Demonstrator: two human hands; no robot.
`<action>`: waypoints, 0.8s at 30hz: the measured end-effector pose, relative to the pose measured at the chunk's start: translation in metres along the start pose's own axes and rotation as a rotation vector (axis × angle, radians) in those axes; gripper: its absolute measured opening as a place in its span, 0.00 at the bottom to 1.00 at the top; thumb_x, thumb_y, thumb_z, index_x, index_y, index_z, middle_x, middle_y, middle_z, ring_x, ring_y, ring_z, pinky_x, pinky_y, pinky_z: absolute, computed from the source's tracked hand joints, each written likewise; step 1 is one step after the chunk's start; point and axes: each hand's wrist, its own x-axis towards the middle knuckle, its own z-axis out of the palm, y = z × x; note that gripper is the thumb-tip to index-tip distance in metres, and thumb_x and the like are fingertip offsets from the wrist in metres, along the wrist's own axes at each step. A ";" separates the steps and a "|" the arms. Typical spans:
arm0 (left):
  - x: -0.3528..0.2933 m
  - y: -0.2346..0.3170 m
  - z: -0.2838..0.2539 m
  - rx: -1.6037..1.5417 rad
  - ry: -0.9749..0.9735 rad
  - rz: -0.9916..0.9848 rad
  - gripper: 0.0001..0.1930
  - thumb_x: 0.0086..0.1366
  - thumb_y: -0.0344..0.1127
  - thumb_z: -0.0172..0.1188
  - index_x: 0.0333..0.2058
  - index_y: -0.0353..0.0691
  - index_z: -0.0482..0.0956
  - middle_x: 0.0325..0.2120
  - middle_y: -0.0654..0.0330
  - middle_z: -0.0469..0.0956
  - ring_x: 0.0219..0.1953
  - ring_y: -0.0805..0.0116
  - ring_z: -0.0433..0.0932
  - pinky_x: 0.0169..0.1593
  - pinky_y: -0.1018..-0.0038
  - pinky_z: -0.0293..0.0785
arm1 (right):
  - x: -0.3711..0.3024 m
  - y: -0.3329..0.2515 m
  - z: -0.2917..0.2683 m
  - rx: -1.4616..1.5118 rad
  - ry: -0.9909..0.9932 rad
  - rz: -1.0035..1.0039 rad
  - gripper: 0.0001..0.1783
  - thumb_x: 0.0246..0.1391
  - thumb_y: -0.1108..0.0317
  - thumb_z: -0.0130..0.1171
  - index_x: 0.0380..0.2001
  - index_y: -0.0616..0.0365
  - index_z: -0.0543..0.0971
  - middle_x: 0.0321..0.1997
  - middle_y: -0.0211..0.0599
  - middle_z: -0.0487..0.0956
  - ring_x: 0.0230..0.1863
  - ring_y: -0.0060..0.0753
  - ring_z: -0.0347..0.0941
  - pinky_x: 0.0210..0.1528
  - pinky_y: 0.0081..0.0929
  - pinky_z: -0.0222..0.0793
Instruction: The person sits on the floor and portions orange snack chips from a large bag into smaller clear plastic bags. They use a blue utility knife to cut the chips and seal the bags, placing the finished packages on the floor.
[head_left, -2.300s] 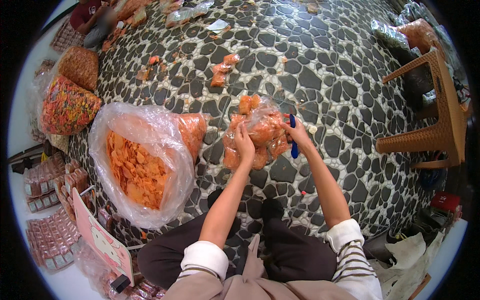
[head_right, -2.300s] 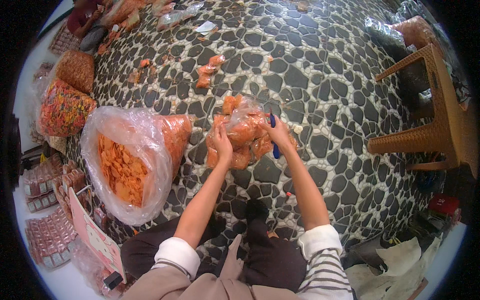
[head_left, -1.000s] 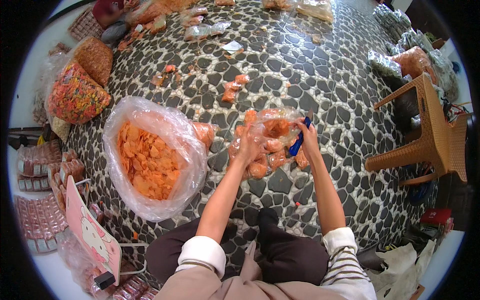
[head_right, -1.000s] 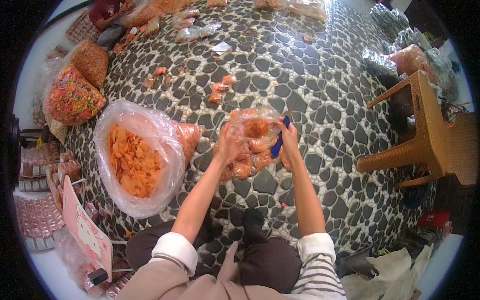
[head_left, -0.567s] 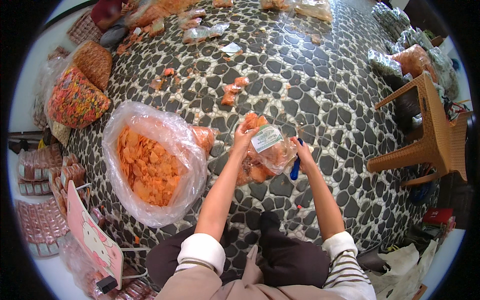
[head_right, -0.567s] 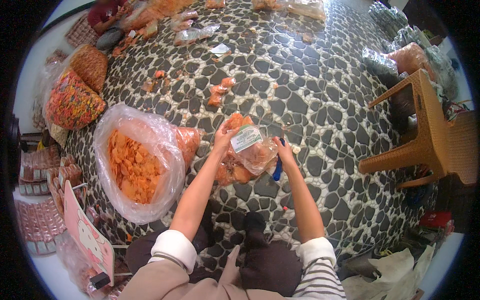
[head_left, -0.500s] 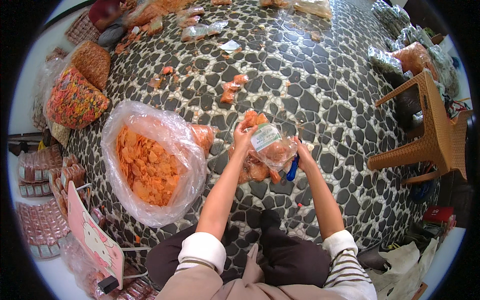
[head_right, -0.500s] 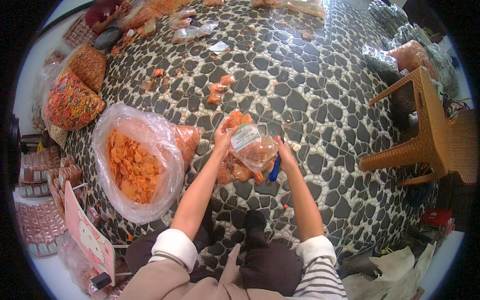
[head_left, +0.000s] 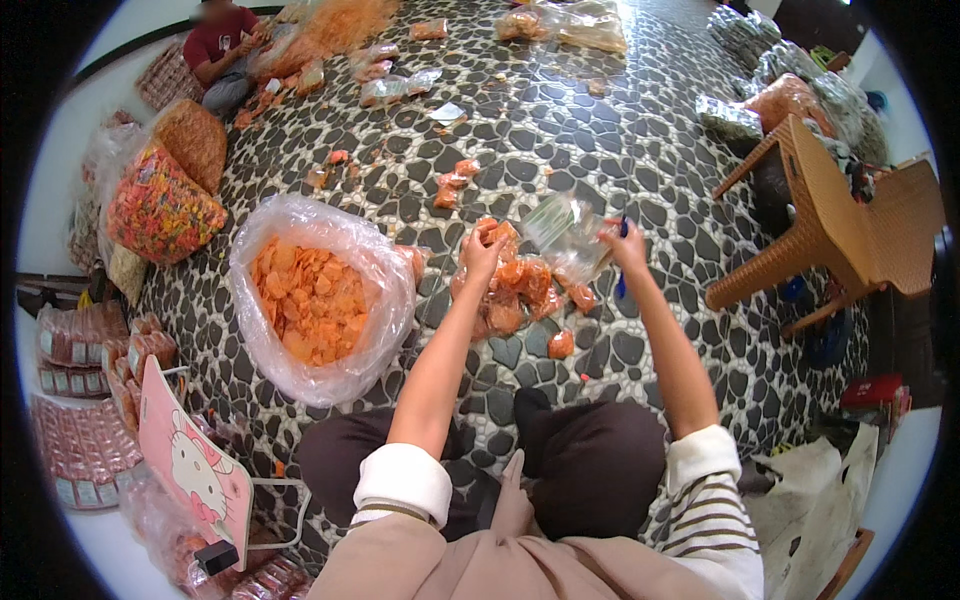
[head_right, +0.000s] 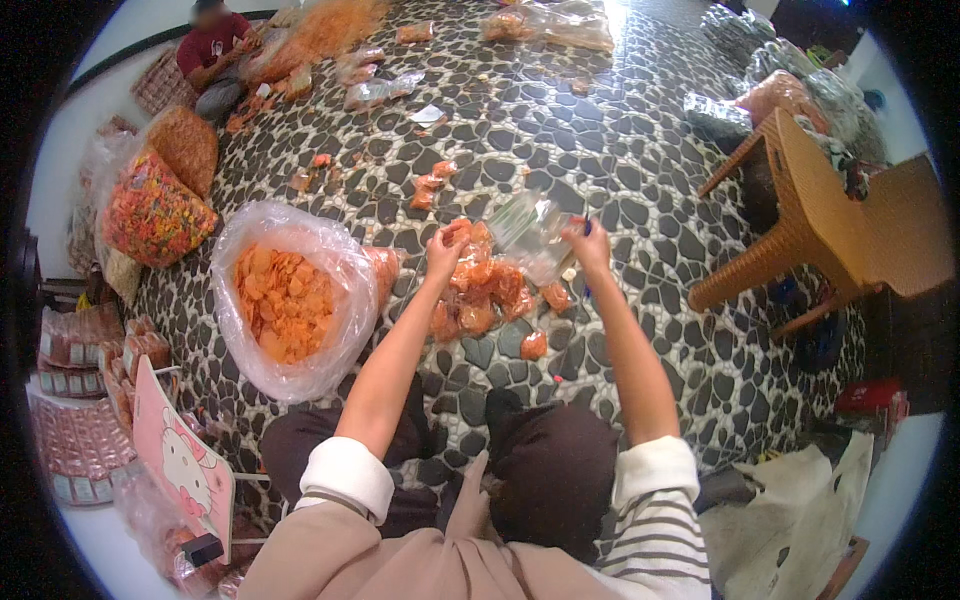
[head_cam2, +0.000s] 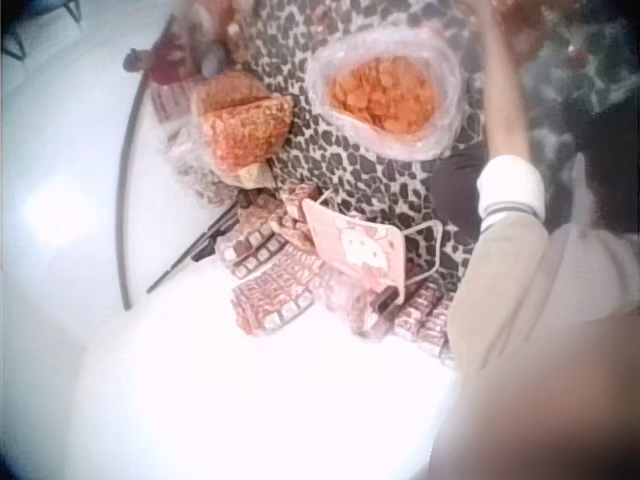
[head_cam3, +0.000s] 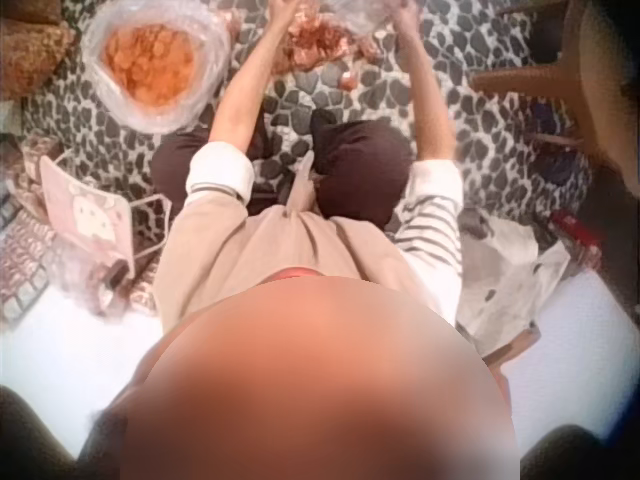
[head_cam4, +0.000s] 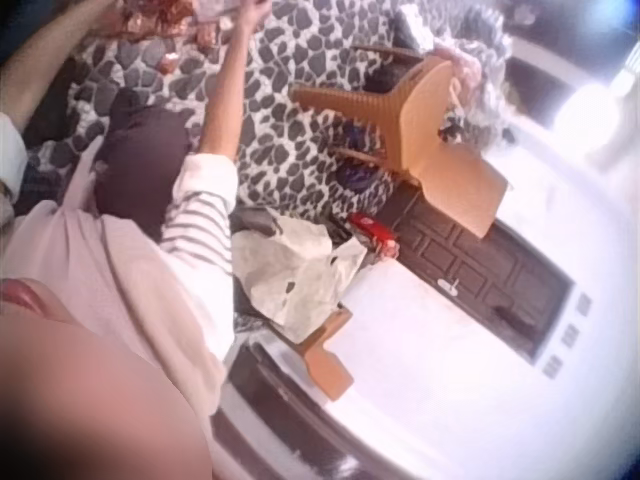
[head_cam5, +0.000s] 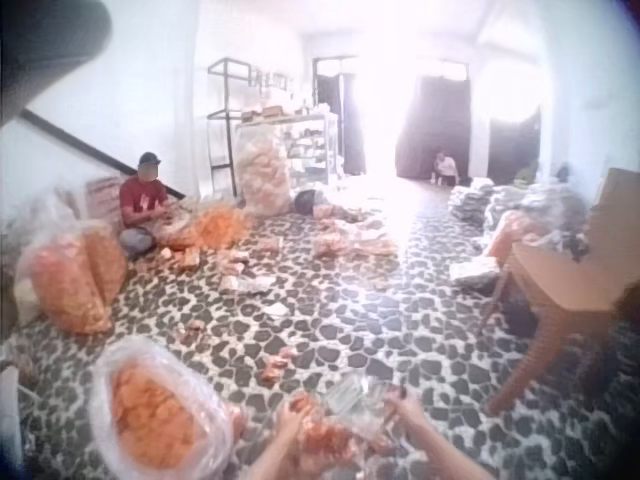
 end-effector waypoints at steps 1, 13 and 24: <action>-0.007 -0.001 -0.002 -0.040 -0.046 0.054 0.21 0.47 0.40 0.67 0.38 0.38 0.74 0.33 0.57 0.72 0.38 0.66 0.72 0.44 0.74 0.68 | 0.003 -0.009 -0.015 -0.183 0.097 -0.157 0.16 0.38 0.66 0.63 0.34 0.58 0.74 0.30 0.40 0.78 0.31 0.37 0.74 0.33 0.31 0.67; -0.018 -0.029 -0.003 0.320 -0.217 0.062 0.12 0.52 0.34 0.63 0.35 0.37 0.77 0.33 0.57 0.75 0.35 0.68 0.74 0.41 0.74 0.70 | 0.024 0.070 0.027 -0.690 -0.042 -0.265 0.13 0.43 0.62 0.60 0.31 0.58 0.76 0.37 0.52 0.71 0.40 0.52 0.68 0.43 0.40 0.65; 0.115 -0.069 0.033 0.418 0.429 -0.050 0.19 0.50 0.26 0.57 0.43 0.44 0.69 0.44 0.53 0.59 0.50 0.53 0.57 0.54 0.63 0.54 | 0.152 0.044 0.276 -0.441 -0.442 -0.342 0.13 0.49 0.68 0.52 0.39 0.56 0.75 0.41 0.50 0.70 0.40 0.54 0.68 0.43 0.40 0.65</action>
